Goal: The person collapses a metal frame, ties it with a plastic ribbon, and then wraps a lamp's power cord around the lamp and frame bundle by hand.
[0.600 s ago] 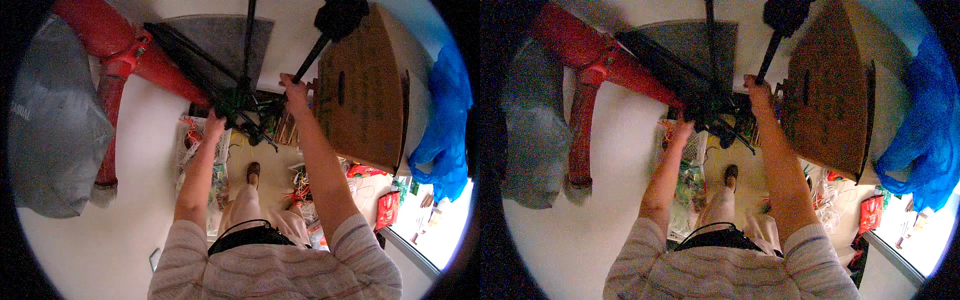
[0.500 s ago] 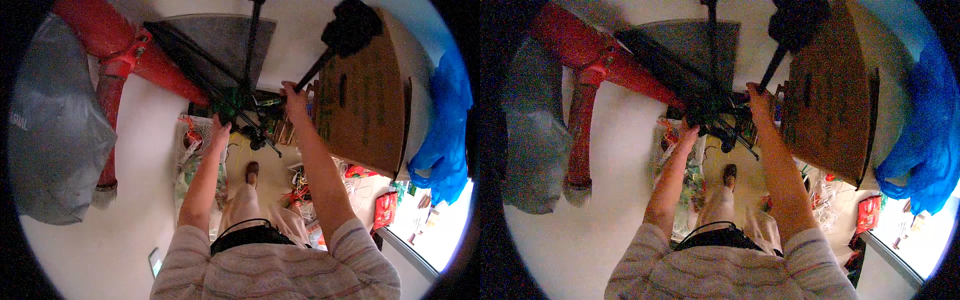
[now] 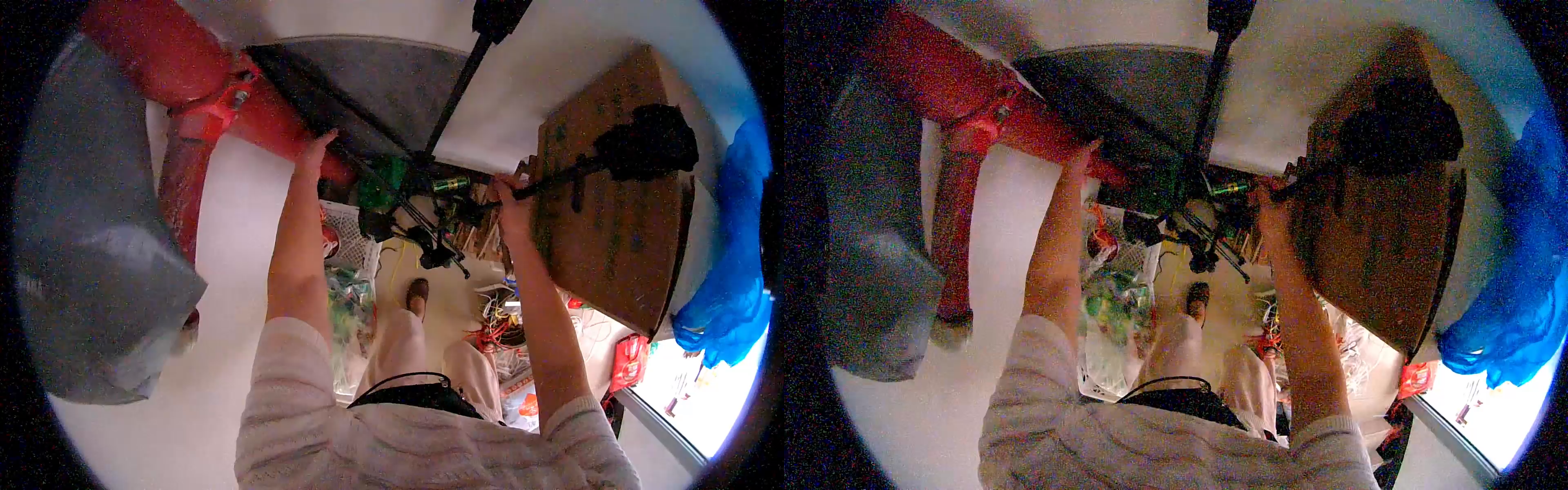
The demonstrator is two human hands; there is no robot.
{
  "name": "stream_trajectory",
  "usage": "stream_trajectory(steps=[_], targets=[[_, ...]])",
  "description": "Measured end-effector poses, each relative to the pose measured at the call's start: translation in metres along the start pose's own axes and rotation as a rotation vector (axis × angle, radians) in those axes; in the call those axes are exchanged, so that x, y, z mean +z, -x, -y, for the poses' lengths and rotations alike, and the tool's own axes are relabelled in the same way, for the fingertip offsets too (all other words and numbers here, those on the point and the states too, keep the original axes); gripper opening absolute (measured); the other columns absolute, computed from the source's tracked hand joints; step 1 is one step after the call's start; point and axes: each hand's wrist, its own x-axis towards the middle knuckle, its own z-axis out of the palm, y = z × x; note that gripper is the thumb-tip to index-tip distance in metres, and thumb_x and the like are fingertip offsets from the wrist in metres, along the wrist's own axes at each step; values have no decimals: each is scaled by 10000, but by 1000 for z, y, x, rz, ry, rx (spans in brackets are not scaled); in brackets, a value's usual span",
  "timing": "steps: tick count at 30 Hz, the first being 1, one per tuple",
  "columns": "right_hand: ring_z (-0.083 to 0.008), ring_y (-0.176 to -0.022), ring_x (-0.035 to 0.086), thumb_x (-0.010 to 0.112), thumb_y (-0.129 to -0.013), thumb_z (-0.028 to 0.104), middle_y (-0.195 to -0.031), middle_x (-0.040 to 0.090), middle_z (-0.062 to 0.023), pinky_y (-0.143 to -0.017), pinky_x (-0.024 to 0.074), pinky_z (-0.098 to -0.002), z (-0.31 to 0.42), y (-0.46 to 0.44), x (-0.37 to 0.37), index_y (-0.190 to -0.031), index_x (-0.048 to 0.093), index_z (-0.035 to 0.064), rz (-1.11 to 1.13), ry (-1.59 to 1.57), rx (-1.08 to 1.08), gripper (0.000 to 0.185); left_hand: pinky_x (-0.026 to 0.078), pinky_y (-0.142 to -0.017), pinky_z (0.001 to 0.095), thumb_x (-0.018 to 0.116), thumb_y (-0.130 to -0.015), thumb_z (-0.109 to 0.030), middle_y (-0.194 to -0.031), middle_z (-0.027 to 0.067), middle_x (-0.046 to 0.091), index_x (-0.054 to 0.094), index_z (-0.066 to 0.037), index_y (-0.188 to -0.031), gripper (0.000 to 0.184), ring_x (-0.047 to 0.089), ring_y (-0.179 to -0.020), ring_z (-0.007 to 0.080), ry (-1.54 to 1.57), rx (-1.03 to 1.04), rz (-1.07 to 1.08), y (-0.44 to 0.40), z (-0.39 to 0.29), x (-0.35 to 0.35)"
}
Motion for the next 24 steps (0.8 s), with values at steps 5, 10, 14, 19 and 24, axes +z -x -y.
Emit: stream_trajectory(steps=[5,10,14,19,24], targets=[[-124,-694,510,574,-795,69,-833,575,-43,-620,407,-274,14,2,-2,-923,569,5,48,-69,-9,143,472,-696,388,706,-672,-311,-963,58,602,575,-98,-1032,438,579,-865,226,-74,-153,-102,-82,86,-20],[-127,-650,510,543,-793,30,-787,570,-48,-592,414,-274,12,12,-8,-872,578,18,-43,-208,35,87,368,-811,388,706,-682,-280,-1225,83,423,472,-134,-1161,553,427,-1021,261,118,-245,98,-61,89,7],[-131,-626,518,534,-790,18,-798,573,-54,-602,426,-276,54,24,-11,-888,577,13,19,-297,67,107,369,-777,366,711,-678,-272,-1167,81,459,476,-123,-1151,549,433,-964,223,225,-259,17,-61,106,19],[-135,-643,538,538,-792,33,-797,575,-58,-620,438,-277,36,21,-15,-905,583,9,-27,-101,206,124,424,-727,358,631,-752,-279,-1136,56,506,524,-140,-1128,415,480,-919,194,53,-172,44,-39,111,41],[-136,-648,547,526,-800,27,-822,585,-58,-618,447,-277,58,31,-14,-921,585,-1,141,-183,83,137,465,-613,380,626,-730,-256,-848,86,621,568,-138,-1002,302,572,-700,244,-345,312,-144,-40,106,56]])
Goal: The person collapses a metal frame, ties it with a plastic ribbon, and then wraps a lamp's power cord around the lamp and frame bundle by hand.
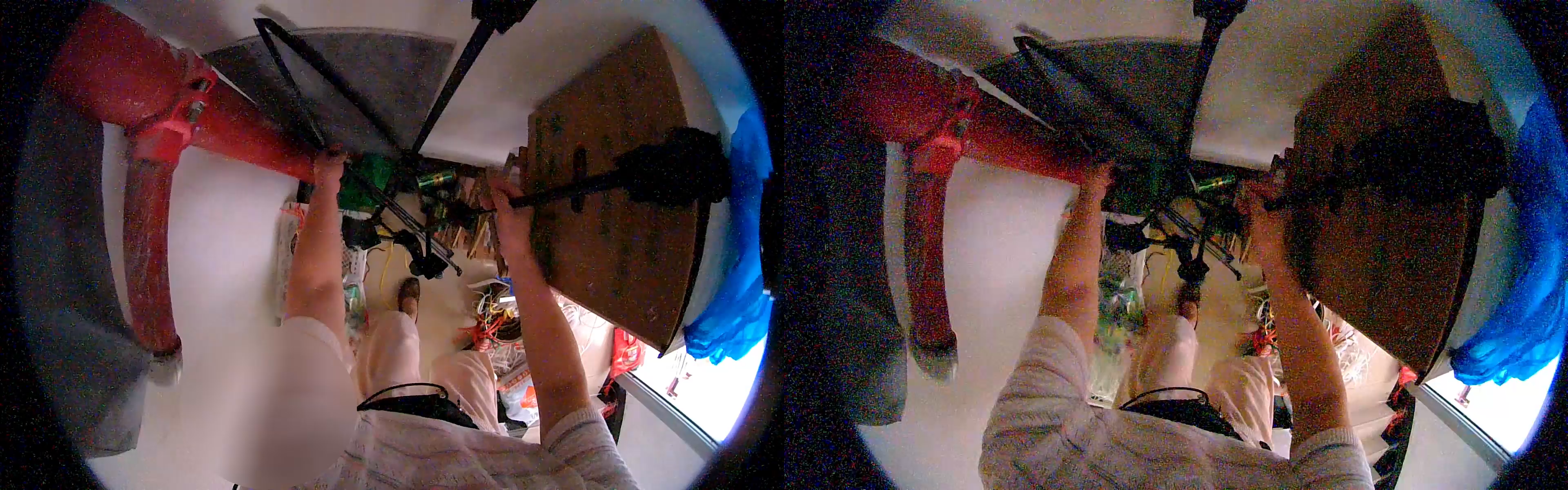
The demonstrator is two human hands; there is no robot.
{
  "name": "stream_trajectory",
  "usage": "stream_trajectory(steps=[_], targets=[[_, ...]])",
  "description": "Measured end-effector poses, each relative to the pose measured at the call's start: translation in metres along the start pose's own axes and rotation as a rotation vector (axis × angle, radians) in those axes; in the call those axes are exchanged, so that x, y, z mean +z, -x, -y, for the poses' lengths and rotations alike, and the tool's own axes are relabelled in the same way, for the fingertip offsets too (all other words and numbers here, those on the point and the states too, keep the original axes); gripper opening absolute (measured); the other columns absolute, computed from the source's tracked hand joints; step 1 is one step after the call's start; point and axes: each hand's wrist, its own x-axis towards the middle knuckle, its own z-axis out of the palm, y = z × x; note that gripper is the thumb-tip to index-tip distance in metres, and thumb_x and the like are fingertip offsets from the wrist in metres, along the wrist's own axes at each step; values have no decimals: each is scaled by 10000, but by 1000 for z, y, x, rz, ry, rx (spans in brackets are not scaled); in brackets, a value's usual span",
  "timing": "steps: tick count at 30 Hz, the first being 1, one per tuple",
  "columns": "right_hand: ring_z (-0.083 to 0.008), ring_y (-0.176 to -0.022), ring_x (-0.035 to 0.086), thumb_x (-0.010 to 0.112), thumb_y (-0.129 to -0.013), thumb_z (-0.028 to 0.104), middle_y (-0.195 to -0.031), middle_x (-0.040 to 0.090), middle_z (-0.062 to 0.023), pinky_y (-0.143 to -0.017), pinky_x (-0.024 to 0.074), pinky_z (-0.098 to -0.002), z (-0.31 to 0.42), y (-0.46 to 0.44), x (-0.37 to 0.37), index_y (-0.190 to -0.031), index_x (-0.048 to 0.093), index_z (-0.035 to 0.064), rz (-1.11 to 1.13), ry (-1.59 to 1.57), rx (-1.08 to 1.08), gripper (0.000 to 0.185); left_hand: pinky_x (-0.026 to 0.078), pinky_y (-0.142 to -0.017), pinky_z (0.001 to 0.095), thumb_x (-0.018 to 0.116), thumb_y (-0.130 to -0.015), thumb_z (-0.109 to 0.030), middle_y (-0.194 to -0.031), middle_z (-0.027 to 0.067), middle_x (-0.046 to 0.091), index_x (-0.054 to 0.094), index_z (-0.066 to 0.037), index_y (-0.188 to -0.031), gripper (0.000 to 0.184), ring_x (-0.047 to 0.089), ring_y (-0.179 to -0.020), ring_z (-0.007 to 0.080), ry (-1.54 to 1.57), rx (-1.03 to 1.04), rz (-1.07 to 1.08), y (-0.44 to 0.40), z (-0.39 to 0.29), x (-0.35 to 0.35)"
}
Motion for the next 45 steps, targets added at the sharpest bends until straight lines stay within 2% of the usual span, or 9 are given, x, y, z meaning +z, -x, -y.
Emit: stream_trajectory(steps=[4,6,13,17,20,23,31,40,45], targets=[[-140,-676,552,523,-807,27,-853,573,-53,-621,459,-272,-13,3,-3,-919,587,1,-65,45,-99,131,473,-651,396,585,-741,-244,-851,112,634,583,-58,-931,266,591,-723,282,-656,555,-252,-36,60,-18],[-143,-696,559,518,-811,27,-878,568,-53,-630,467,-269,-20,1,-10,-918,590,7,-19,-105,-31,130,468,-708,398,571,-750,-269,-898,127,632,580,-24,-918,297,591,-798,296,-442,576,-185,-43,71,-30],[-140,-743,570,514,-831,43,-903,582,-59,-649,471,-252,-16,15,-6,-903,588,16,-4,-92,12,107,448,-734,352,556,-805,-315,-892,129,626,579,-9,-968,347,581,-816,252,-414,302,-408,-24,-56,-62],[-131,-729,563,502,-839,49,-862,594,-55,-644,463,-250,-5,39,-10,-915,591,11,33,-5,-16,123,442,-593,300,608,-784,-266,-841,74,622,587,-38,-977,299,576,-714,168,-137,205,-11,31,-186,-99],[-124,-705,548,504,-843,58,-844,598,-56,-637,456,-255,-63,48,-34,-934,593,9,35,390,-161,137,424,-526,273,629,-769,-249,-801,48,611,589,-46,-946,273,547,-641,141,166,298,29,12,-172,-107],[-118,-686,532,511,-844,69,-820,600,-62,-635,447,-256,-30,82,-35,-942,600,9,113,209,-110,146,418,-511,268,636,-762,-220,-772,35,604,591,-45,-893,223,536,-619,123,227,263,112,33,-190,-107],[-107,-731,553,515,-839,65,-788,610,-67,-669,428,-241,2,167,-53,-962,612,0,196,332,-141,170,425,-496,257,641,-756,-200,-760,7,582,610,-83,-877,171,536,-655,104,-31,177,65,57,-192,-128],[-143,-909,550,560,-832,108,-1025,551,-44,-759,498,-304,-76,258,-190,-1102,520,60,15,-341,368,277,433,-534,243,659,-758,-225,-773,-20,567,596,-117,-886,179,526,-722,73,65,162,167,149,-187,-164],[-193,-936,565,459,-899,255,-992,558,-69,-753,513,-284,-140,330,-283,-1092,493,57,-81,-331,280,278,400,-514,228,663,-763,-233,-790,-35,586,586,-119,-905,197,565,-713,69,133,207,158,244,-215,-183]])
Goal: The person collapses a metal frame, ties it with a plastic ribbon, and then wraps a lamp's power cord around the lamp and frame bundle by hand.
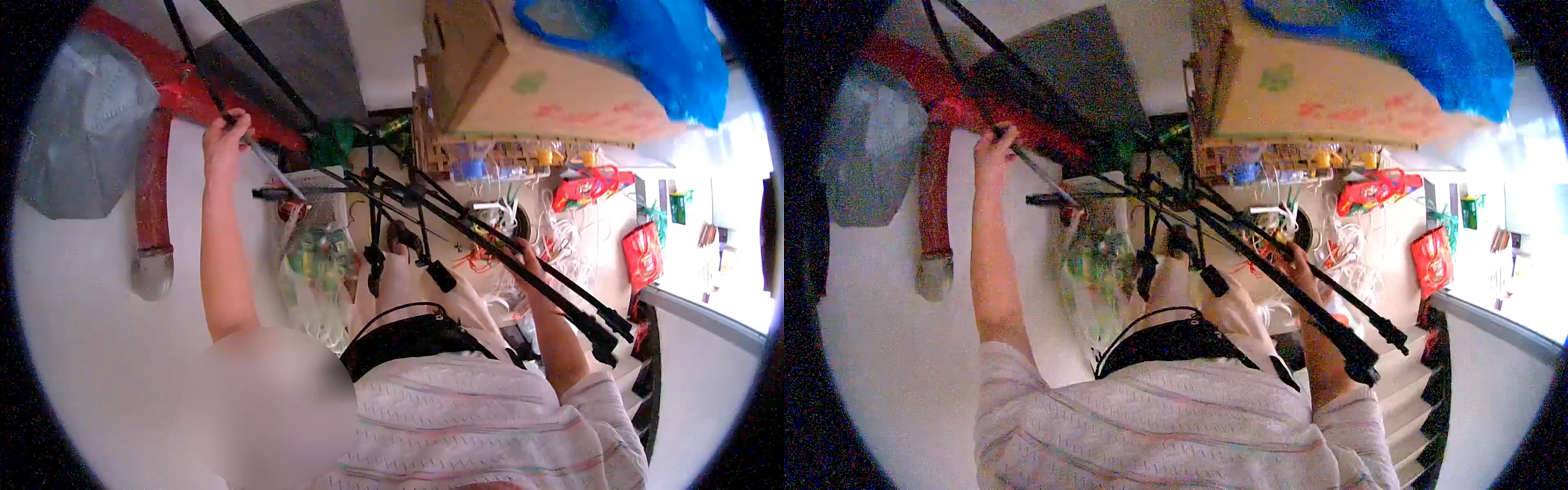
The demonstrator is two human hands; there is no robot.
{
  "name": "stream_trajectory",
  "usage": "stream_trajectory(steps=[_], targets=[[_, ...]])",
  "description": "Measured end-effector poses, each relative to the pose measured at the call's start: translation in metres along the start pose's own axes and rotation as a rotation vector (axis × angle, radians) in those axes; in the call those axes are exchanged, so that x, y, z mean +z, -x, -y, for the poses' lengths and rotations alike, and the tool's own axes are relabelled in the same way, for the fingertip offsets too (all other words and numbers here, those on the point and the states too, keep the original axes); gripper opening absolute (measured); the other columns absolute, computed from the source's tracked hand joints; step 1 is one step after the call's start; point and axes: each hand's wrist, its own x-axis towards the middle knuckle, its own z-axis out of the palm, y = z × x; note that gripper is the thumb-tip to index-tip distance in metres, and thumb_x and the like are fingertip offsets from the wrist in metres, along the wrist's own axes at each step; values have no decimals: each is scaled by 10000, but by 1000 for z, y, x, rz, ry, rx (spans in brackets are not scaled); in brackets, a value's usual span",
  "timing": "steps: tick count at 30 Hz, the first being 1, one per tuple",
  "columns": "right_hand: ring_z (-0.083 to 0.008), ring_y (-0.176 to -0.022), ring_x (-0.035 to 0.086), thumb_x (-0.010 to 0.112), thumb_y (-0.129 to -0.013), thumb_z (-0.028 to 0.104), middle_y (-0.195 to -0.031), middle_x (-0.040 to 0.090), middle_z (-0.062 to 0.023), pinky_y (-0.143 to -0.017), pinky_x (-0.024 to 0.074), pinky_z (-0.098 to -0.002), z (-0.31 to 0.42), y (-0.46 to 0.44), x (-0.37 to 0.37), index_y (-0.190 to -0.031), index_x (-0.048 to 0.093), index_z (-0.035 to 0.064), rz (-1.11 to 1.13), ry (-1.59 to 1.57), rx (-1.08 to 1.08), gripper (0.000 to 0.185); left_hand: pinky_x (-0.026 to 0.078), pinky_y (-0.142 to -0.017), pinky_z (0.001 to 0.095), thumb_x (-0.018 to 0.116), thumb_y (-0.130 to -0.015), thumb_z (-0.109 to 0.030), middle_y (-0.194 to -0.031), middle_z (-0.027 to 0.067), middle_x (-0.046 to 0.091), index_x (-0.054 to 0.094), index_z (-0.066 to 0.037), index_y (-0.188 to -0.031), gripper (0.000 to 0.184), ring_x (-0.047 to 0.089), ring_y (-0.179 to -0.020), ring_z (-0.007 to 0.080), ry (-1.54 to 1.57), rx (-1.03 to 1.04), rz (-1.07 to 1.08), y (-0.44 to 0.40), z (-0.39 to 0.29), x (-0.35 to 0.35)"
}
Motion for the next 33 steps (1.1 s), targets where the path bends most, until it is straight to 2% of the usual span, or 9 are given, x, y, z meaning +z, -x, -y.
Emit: stream_trajectory(steps=[4,8,18,22,26,27,30,31,33], targets=[[-221,-1011,557,456,-889,369,-1042,587,-51,-793,446,-364,-8,47,-52,-1036,530,152,-259,-481,225,272,385,-495,225,653,-773,-231,-757,-16,590,576,-102,-928,216,571,-669,77,-112,89,19,40,6,5],[-234,-1097,494,462,-887,359,-1142,533,-37,-885,400,-397,7,67,-60,-1096,500,143,-123,-430,144,302,375,-474,213,647,-780,-218,-731,-6,579,583,-68,-858,182,514,-592,63,-279,123,-126,60,27,11],[-210,-1074,514,477,-881,353,-1025,602,-22,-875,385,-379,-10,66,-63,-925,546,164,-206,-544,136,206,433,-764,288,620,-785,-307,-949,110,635,594,-54,-1028,352,605,-833,223,-681,655,-112,9,-40,25],[-282,-1080,494,437,-896,354,-1135,506,-29,-871,387,-424,-13,77,-51,-1126,460,110,-164,-386,-28,337,394,-887,395,589,-784,-347,-1200,139,494,412,-119,-1251,549,455,-1101,329,-1506,627,-457,-23,-22,47],[-279,-1076,493,416,-900,366,-1159,486,-36,-856,400,-411,-16,69,-60,-1151,448,108,-340,-507,128,361,367,-909,444,543,-795,-315,-1227,184,444,397,-73,-1254,539,422,-1114,347,-1360,654,-51,-35,99,64],[-278,-1074,494,413,-901,369,-1159,486,-38,-852,403,-408,-16,70,-59,-1155,446,107,-329,-492,107,366,349,-920,466,562,-766,-367,-1215,189,457,429,-61,-1236,577,423,-1120,335,-1395,128,463,-7,88,87],[-268,-1072,496,435,-898,352,-1152,496,-52,-831,414,-399,-11,74,-52,-1167,442,99,-340,-473,95,370,291,-938,537,571,-685,-578,-1256,159,443,472,-134,-1221,703,406,-1162,318,-1540,-176,714,12,204,61],[-267,-1074,496,439,-897,349,-1149,499,-54,-829,414,-400,-15,70,-57,-1167,442,97,-359,-489,110,369,304,-962,483,579,-649,-619,-1268,169,435,436,-112,-1259,806,410,-1171,320,-1082,-452,1011,16,222,48],[-252,-1072,501,447,-895,346,-1127,519,-61,-814,410,-396,-26,67,-61,-1141,461,95,-400,-513,142,352,394,-898,364,595,-572,-687,-1140,217,519,481,20,-1182,941,496,-1085,312,-1483,-388,920,42,219,52]])
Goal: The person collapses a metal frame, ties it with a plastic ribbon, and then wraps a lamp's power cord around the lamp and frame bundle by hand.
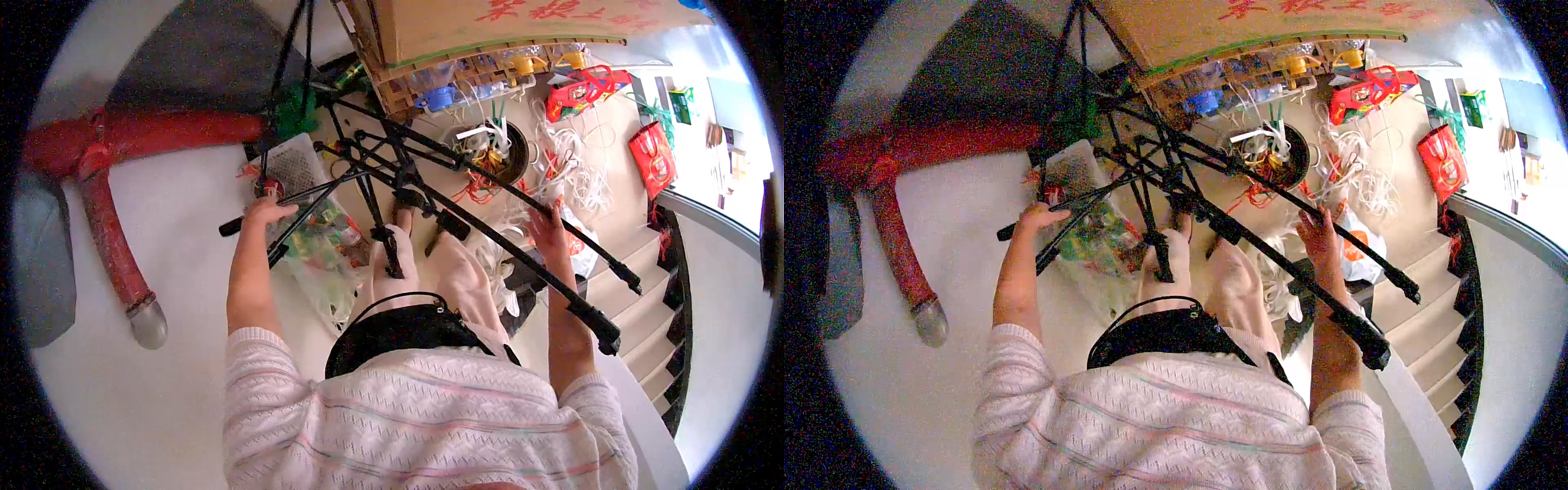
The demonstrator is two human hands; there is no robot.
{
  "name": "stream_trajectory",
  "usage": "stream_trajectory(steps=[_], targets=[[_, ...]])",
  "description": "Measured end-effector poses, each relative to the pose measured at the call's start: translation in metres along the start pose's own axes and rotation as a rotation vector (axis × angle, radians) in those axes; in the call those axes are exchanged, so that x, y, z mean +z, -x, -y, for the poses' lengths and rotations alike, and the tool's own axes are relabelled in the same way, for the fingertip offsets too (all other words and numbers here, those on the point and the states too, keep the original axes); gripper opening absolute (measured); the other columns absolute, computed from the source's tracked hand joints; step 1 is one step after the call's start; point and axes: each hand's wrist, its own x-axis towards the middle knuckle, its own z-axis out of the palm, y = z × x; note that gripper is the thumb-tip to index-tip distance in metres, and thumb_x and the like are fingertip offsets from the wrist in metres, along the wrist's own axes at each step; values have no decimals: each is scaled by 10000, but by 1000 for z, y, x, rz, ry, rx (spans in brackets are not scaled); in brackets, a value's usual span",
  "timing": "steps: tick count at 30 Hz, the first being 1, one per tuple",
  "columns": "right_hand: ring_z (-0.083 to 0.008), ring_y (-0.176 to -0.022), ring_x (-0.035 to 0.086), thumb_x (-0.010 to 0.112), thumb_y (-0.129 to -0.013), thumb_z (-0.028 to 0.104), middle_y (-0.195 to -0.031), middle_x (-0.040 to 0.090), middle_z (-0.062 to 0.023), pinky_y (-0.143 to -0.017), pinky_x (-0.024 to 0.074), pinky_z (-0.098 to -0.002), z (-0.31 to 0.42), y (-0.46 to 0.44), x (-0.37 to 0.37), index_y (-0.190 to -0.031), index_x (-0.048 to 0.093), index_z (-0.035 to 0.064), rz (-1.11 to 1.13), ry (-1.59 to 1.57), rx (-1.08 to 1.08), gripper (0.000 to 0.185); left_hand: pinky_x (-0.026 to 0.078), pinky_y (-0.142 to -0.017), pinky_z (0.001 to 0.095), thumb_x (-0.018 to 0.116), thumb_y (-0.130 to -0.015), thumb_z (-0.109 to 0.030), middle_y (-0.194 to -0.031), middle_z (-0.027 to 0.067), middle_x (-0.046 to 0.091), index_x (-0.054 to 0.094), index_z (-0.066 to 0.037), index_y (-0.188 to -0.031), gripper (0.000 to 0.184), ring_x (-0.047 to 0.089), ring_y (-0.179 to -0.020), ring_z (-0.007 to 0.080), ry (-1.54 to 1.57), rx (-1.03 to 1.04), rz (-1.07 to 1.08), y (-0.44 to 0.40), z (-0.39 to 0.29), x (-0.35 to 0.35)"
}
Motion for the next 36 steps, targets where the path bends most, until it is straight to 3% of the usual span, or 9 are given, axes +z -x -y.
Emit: stream_trajectory(steps=[4,8,16,21,23,26,31,32,36], targets=[[-230,-1074,510,457,-889,360,-1104,540,-49,-814,400,-384,0,17,18,-1136,466,99,-19,98,-4,360,467,-760,370,671,-567,-617,-1030,202,577,525,94,-1067,881,584,-920,293,-62,121,196,21,-32,10],[-214,-1064,525,473,-883,368,-1094,550,-28,-778,423,-350,-9,34,41,-1155,453,104,14,178,-7,380,458,-471,327,761,-608,-304,-668,107,607,566,58,-809,457,576,-500,203,315,65,375,66,-55,-24],[-172,-1009,550,511,-863,370,-1064,568,-54,-762,406,-307,-24,76,85,-1165,453,80,126,440,-123,422,449,-540,342,667,-547,-221,-717,133,605,599,52,-732,337,571,-595,216,-237,217,165,142,-120,-41],[-156,-887,580,540,-849,310,-969,587,-83,-663,421,-246,-43,91,102,-1132,468,44,274,538,-220,395,420,-520,304,709,-560,-294,-620,68,559,601,34,-655,358,520,-530,184,364,325,98,166,-97,21],[-110,-768,552,558,-833,283,-912,594,-74,-591,408,-214,-48,94,102,-1149,471,49,281,624,-187,402,407,-513,304,721,-588,-295,-610,40,549,599,-7,-638,316,501,-519,168,609,179,298,217,-134,38],[-93,-824,531,593,-822,222,-957,574,-24,-625,401,-228,-52,76,85,-1215,434,30,568,901,-368,465,433,-519,329,624,-716,-246,-657,57,580,593,-29,-696,220,539,-563,185,1131,227,433,200,-167,88],[-152,-842,545,573,-827,278,-1038,550,-78,-615,510,-263,2,78,94,-1228,428,27,757,887,221,494,491,-695,404,493,-833,-393,-838,135,612,569,-30,-948,388,597,-732,291,1839,357,486,188,-189,112],[-179,-845,554,564,-832,299,-1046,550,-103,-598,522,-268,11,79,103,-1232,422,21,711,871,390,507,421,-845,460,493,-805,-509,-1072,180,550,473,-45,-1167,589,536,-954,344,1877,421,303,170,-190,124],[-200,-802,536,572,-749,531,-951,544,-84,-582,514,-352,10,103,144,-1237,371,23,621,1502,294,732,250,-976,468,565,-693,-607,-1312,172,340,314,-99,-1327,851,328,-1181,341,1549,282,182,176,-226,83]])
